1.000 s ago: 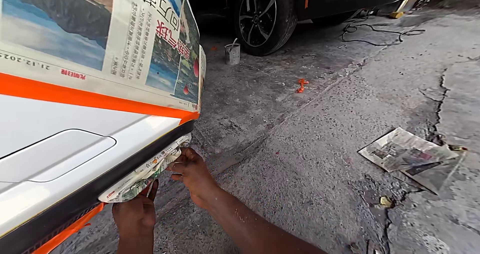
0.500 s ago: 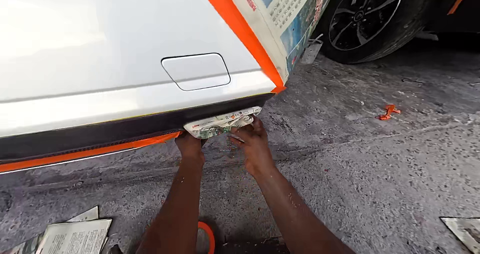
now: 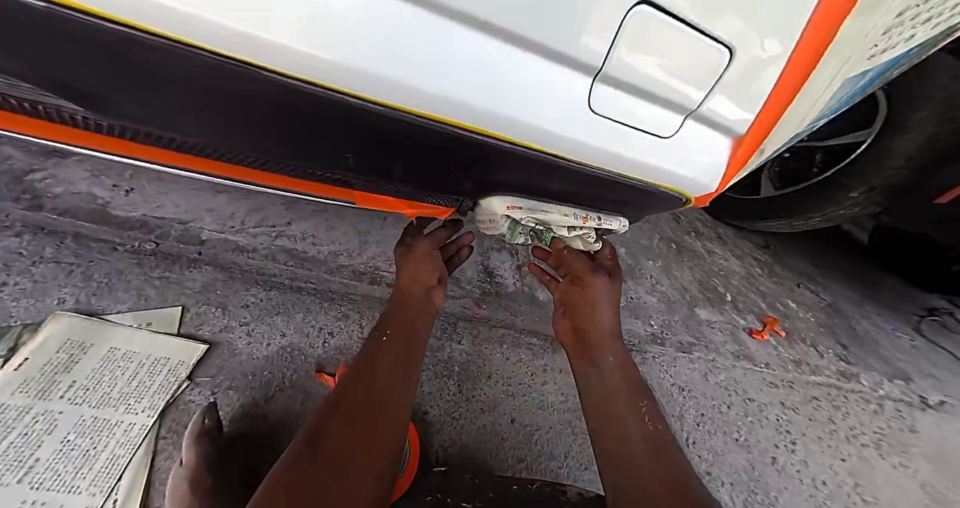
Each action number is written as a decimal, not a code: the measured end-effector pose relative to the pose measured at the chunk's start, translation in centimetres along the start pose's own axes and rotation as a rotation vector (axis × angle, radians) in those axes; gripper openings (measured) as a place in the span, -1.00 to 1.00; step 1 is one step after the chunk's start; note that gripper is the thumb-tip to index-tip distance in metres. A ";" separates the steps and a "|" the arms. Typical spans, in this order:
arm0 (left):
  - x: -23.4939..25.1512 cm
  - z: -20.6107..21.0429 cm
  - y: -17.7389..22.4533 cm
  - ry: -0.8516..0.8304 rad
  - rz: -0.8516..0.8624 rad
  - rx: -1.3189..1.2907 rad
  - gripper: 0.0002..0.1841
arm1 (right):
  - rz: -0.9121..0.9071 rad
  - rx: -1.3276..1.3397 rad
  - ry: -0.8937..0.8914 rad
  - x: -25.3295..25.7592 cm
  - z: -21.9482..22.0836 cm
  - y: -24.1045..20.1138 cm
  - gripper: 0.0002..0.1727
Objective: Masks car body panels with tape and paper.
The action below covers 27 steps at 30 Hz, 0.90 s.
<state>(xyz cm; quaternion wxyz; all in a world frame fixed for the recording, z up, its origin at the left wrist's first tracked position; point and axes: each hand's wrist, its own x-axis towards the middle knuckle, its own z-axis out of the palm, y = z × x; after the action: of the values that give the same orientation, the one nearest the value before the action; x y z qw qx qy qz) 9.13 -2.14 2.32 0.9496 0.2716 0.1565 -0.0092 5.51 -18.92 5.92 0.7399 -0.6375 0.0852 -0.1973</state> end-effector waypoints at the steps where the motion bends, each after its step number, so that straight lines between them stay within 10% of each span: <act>1: -0.1 0.1 0.2 -0.020 -0.006 -0.024 -0.63 | -0.001 0.028 0.000 0.0 0.1 0.0 -0.41; 16: 3.8 0.9 -0.8 -0.145 0.047 0.026 -0.85 | 0.004 0.267 -0.039 -1.9 1.4 -0.5 -0.51; 27: 5.8 -1.1 -0.8 -0.353 0.074 0.020 -0.51 | 0.092 0.388 -0.002 -1.7 1.7 -0.4 -0.27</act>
<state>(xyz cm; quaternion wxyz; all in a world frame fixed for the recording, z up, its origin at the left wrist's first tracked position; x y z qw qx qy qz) 14.24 -1.84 -0.71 0.9592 0.2809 -0.0231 -0.0233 4.50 -16.70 6.42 0.8571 -0.4787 0.0738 -0.1754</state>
